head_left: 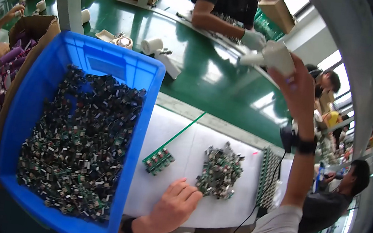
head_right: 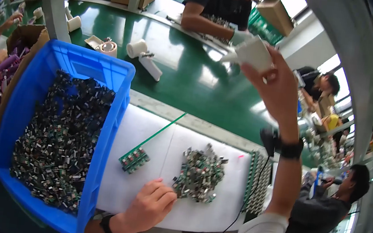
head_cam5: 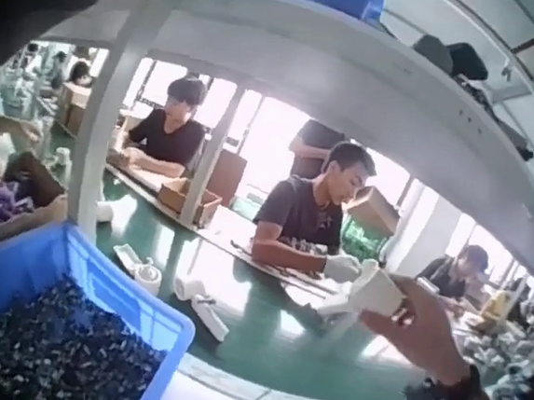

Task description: Assembling small handheld fans by inserting motor and PCB components into plastic housings on a production line.

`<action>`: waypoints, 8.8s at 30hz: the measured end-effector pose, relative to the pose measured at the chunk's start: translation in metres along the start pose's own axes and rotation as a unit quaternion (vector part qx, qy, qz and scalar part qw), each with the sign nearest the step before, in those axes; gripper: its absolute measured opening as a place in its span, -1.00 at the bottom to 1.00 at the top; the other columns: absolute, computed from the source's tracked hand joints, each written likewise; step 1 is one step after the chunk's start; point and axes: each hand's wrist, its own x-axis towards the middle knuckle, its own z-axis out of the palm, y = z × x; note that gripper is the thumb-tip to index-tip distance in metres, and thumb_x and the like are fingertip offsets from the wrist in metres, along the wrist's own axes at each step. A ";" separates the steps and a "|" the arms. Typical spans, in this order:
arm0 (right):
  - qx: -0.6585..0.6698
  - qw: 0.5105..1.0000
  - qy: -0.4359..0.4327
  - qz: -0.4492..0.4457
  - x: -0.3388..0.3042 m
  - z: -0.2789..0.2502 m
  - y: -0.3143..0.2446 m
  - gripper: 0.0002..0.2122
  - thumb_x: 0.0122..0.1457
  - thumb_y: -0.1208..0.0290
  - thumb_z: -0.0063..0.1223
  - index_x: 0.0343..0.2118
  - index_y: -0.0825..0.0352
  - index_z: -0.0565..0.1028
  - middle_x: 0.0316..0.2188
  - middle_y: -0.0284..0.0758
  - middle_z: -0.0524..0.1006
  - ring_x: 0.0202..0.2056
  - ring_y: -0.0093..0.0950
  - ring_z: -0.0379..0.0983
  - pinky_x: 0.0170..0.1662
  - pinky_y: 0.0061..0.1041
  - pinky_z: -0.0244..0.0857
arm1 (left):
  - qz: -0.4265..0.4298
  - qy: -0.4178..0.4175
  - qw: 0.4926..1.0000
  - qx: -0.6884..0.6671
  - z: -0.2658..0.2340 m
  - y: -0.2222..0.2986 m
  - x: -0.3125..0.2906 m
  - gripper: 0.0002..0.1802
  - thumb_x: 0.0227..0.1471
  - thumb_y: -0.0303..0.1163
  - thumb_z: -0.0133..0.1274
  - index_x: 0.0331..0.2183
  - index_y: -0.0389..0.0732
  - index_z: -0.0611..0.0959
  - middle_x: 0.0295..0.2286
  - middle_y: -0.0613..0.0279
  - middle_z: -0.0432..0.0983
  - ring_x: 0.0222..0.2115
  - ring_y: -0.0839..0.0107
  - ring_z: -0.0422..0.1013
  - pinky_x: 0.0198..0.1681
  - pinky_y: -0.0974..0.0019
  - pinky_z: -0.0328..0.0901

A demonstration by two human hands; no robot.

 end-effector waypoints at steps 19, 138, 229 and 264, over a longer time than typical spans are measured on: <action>-0.050 0.907 -0.197 0.368 -0.308 -0.024 -0.023 -0.56 0.25 0.02 0.15 -0.19 0.41 0.63 -0.63 -0.27 0.60 -0.55 -0.57 0.58 -0.46 -0.50 0.39 | 0.035 0.024 0.998 -0.055 0.013 0.016 -0.017 -0.59 0.02 -0.48 0.18 -0.04 -0.22 0.56 -0.37 0.14 0.48 -0.23 0.16 0.45 0.08 0.13 0.33; 0.227 0.944 0.030 0.236 -0.479 0.018 0.133 -0.88 0.00 0.60 0.34 -0.36 0.30 0.66 -0.65 -0.48 0.55 -0.72 -0.81 0.25 -0.65 -0.72 -0.02 | -0.129 -0.178 0.890 -0.400 0.249 0.042 0.006 -0.58 0.03 -0.74 0.18 -0.04 -0.25 0.71 -0.20 0.09 0.66 -0.23 0.36 0.60 -0.16 0.38 0.46; 0.141 0.980 0.102 0.093 -0.524 -0.003 0.185 -0.84 0.00 0.54 0.34 -0.30 0.31 0.69 -0.57 -0.39 0.52 -0.59 -0.50 0.48 -0.58 -0.56 0.32 | -0.036 -0.140 0.965 -0.218 0.304 0.087 -0.006 -0.64 0.08 -0.80 0.12 -0.07 -0.37 0.69 -0.17 -0.02 0.60 -0.20 0.33 0.55 -0.16 0.38 0.46; 0.083 0.964 0.099 0.230 -0.416 -0.115 0.024 -0.76 0.05 0.50 0.35 -0.18 0.32 0.66 -0.33 -0.25 0.58 -0.42 -0.48 0.52 -0.39 -0.54 0.36 | 0.052 -0.003 0.978 -0.203 0.125 0.182 0.013 -0.71 0.14 -0.63 0.13 -0.08 -0.22 0.68 -0.23 0.00 0.59 -0.37 0.11 0.58 -0.30 0.27 0.45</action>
